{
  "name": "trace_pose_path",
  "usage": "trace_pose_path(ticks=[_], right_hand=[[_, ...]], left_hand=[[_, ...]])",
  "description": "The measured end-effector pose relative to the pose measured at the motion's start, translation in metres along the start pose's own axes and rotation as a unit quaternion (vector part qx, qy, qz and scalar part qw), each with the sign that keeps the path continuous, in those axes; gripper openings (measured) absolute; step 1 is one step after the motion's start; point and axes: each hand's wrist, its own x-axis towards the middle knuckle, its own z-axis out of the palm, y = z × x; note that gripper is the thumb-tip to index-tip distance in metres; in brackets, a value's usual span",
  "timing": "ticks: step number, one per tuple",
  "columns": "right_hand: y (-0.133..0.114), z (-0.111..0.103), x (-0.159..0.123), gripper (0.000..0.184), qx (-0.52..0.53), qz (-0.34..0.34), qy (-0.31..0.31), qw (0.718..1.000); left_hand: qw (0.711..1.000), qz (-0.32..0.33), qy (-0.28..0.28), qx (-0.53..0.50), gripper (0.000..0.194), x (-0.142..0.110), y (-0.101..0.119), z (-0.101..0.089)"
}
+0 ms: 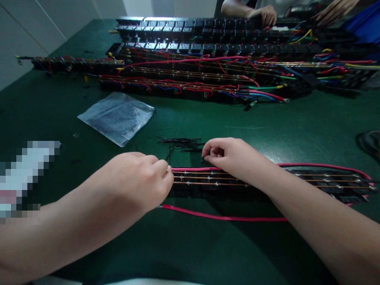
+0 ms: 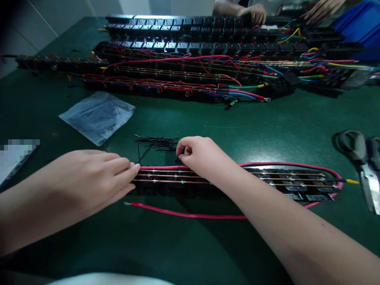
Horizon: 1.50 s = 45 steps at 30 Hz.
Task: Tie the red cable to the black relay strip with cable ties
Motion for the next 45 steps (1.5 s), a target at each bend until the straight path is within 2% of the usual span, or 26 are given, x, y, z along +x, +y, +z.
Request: trace_pose_path(ticks=[8,15,21,25,29,32,45], right_hand=[[0.006,0.001,-0.002,0.011,0.005,-0.039,-0.009,0.999],[0.005,0.005,-0.007,0.005,0.026,-0.102,0.052,0.993],[0.008,0.006,-0.009,0.004,0.072,-0.111,0.076,0.988],[0.010,0.008,-0.011,0.004,0.115,-0.115,0.077,0.984],[0.010,0.008,-0.012,0.005,0.112,-0.131,0.089,0.981],[0.008,0.006,-0.012,0.007,0.088,-0.141,0.113,0.980],[0.008,0.006,-0.012,0.006,0.081,-0.136,0.122,0.980]], left_hand=[[0.999,-0.004,0.040,-0.009,0.008,-0.001,0.001,0.000],[0.996,-0.042,0.082,-0.003,0.011,0.003,0.006,0.002],[0.993,-0.058,0.102,-0.014,0.010,0.002,0.008,0.002],[0.989,-0.051,0.134,-0.034,0.015,0.001,0.008,0.002],[0.982,-0.017,0.173,-0.080,0.025,0.008,0.007,0.007],[0.978,-0.011,0.178,-0.104,0.027,0.014,0.005,0.013],[0.974,-0.024,0.161,-0.159,0.023,0.024,0.004,0.024]])
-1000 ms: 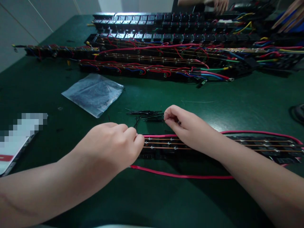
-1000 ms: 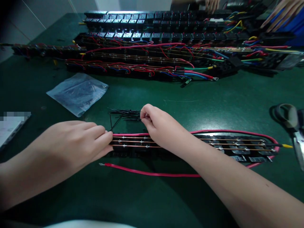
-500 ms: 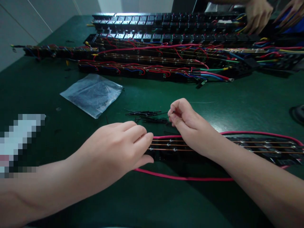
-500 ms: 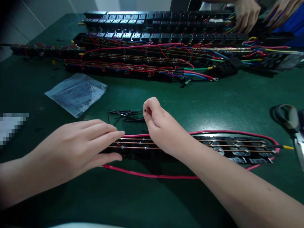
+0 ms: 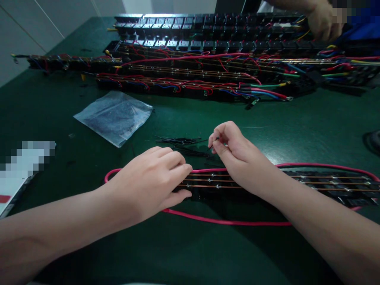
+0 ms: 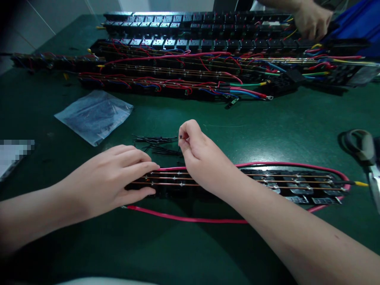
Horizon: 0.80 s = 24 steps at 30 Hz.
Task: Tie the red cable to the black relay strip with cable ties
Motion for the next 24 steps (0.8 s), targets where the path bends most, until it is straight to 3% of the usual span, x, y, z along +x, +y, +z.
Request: trace_pose_path(ticks=[5,12,17,24], right_hand=[[-0.011,-0.002,-0.005,0.007,0.005,-0.026,0.036,0.999],[-0.026,0.002,-0.013,0.005,0.029,-0.012,-0.007,0.999],[-0.026,0.004,-0.013,0.006,0.020,0.018,-0.008,1.000],[-0.029,0.003,-0.016,0.008,-0.011,-0.018,0.025,0.999]], left_hand=[[0.999,-0.023,-0.027,-0.018,0.024,-0.001,-0.002,-0.002],[0.994,-0.057,-0.089,-0.023,0.018,0.000,-0.005,-0.010],[0.995,-0.053,-0.083,-0.007,0.017,0.001,-0.005,-0.011],[0.997,-0.042,-0.061,0.010,0.019,-0.002,-0.005,-0.010]])
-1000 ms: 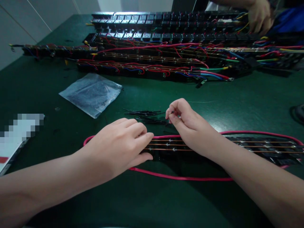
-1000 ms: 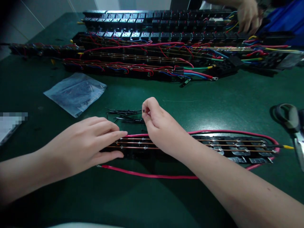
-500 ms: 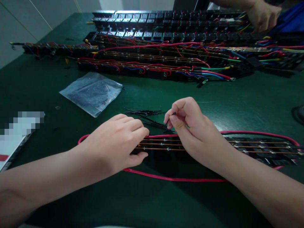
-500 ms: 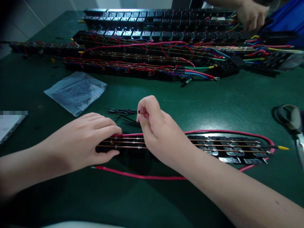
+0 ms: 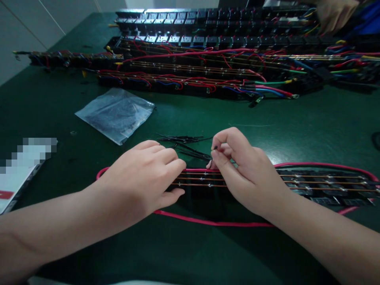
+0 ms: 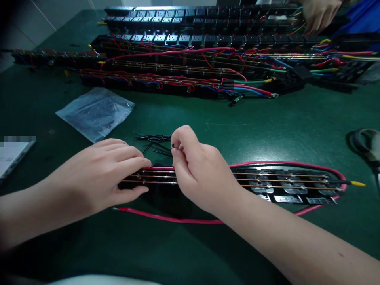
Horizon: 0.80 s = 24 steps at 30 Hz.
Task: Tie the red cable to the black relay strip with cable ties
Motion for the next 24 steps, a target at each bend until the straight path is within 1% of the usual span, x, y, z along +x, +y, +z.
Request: trace_pose_path(ticks=[6,11,14,16,19,22,24], right_hand=[[0.0013,-0.0011,0.0004,0.008,-0.003,0.000,-0.007,1.000],[0.0007,0.0004,0.0018,0.008,-0.002,-0.015,-0.022,1.000],[0.0002,0.0023,0.0019,0.009,0.035,-0.040,-0.015,0.998],[0.0006,0.0035,0.0014,0.008,0.070,-0.048,-0.025,0.996],[0.0024,0.0046,0.0007,0.007,0.106,-0.034,-0.049,0.993],[0.0039,0.0046,0.0014,0.006,0.124,-0.020,-0.058,0.990],[0.0032,0.0042,0.0025,0.008,0.132,-0.025,-0.061,0.989]], left_hand=[[1.000,0.014,-0.014,-0.016,0.022,0.0005,-0.0019,-0.0012],[0.998,0.008,-0.020,-0.062,0.024,0.0028,-0.0055,0.0012],[0.997,0.009,-0.016,-0.074,0.023,0.0039,-0.0059,0.0023],[0.997,0.014,-0.016,-0.073,0.021,0.0044,-0.0057,0.0021],[0.998,0.017,-0.013,-0.067,0.021,0.0045,-0.0054,0.0011],[0.998,0.015,-0.015,-0.062,0.024,0.0042,-0.0047,0.0000],[0.998,0.013,-0.021,-0.062,0.024,0.0043,-0.0040,-0.0010]])
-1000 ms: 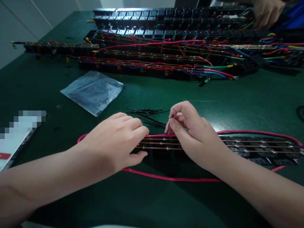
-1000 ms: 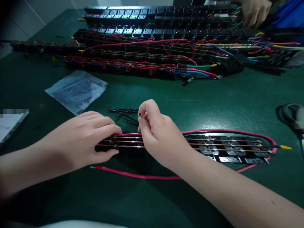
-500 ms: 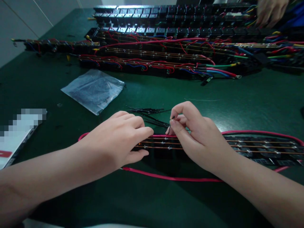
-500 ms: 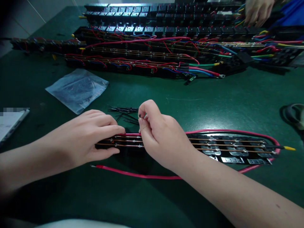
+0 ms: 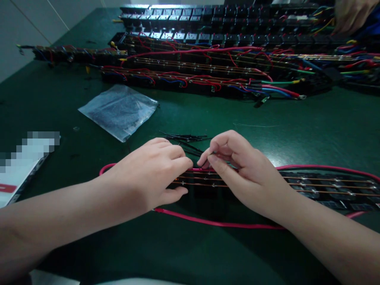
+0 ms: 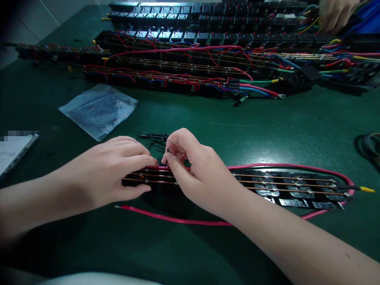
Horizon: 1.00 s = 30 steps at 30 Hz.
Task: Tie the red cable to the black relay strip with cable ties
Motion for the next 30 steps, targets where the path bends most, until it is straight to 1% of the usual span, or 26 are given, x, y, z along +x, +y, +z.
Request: trace_pose_path(ticks=[3,6,8,12,18,25,30], right_hand=[[-0.004,0.000,0.002,0.013,-0.017,-0.017,0.000,1.000],[-0.007,0.001,0.002,0.015,-0.060,-0.030,0.007,0.998],[-0.007,0.001,0.002,0.016,-0.067,-0.033,0.008,0.997],[-0.004,0.000,0.000,0.014,-0.042,-0.032,-0.002,0.999],[-0.004,-0.004,0.001,0.010,-0.035,-0.045,-0.015,0.998],[-0.006,-0.008,0.002,0.010,0.010,-0.033,-0.057,0.998],[-0.006,-0.009,0.002,0.011,0.027,-0.035,-0.066,0.997]], left_hand=[[1.000,-0.006,-0.004,0.001,0.023,0.001,0.001,-0.001],[1.000,-0.007,0.006,0.001,0.021,0.003,0.001,-0.001],[1.000,-0.008,0.013,-0.001,0.020,0.003,0.000,0.000],[1.000,-0.006,0.025,-0.010,0.018,0.003,0.000,0.001],[0.999,0.004,0.029,-0.013,0.014,0.002,-0.002,0.003],[1.000,0.001,0.011,0.000,0.018,-0.002,-0.001,0.001],[1.000,-0.001,0.013,0.006,0.018,-0.001,-0.001,0.001]])
